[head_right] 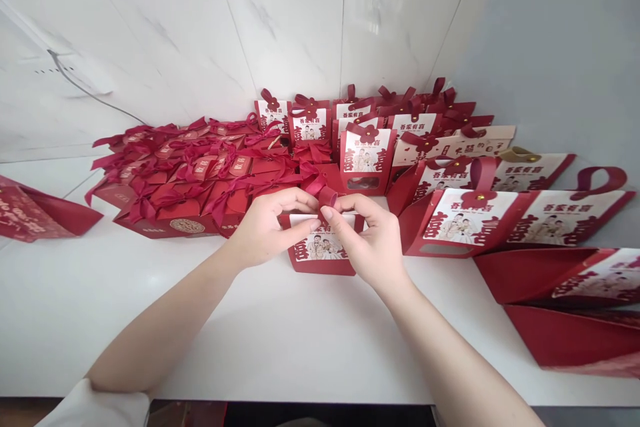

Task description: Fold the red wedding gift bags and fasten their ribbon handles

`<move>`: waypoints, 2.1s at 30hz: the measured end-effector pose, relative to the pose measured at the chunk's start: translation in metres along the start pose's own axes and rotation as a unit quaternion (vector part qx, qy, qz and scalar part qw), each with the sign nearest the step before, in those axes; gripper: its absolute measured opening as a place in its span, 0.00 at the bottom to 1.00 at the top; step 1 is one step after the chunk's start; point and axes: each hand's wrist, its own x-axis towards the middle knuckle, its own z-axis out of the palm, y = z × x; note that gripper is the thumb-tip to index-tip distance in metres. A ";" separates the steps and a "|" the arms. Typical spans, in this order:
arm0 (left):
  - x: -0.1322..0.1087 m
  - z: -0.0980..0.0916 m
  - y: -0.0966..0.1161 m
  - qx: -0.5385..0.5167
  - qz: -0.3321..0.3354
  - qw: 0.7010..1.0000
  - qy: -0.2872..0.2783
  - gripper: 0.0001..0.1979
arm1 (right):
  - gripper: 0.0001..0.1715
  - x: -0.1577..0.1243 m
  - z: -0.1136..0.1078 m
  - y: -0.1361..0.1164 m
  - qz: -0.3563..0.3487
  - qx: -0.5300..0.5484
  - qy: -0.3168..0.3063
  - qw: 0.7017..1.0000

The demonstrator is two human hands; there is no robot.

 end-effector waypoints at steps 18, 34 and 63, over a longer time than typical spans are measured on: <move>-0.002 0.004 0.000 0.060 -0.019 0.998 -0.011 0.07 | 0.05 0.001 0.004 0.004 -0.010 0.017 0.011 1.000; 0.000 -0.001 -0.004 0.044 -0.024 0.998 -0.021 0.10 | 0.17 0.000 -0.006 0.025 -0.122 0.058 -0.076 0.988; 0.003 -0.002 -0.020 0.212 0.162 0.964 -0.015 0.11 | 0.10 -0.009 0.001 0.018 -0.063 0.047 -0.019 0.997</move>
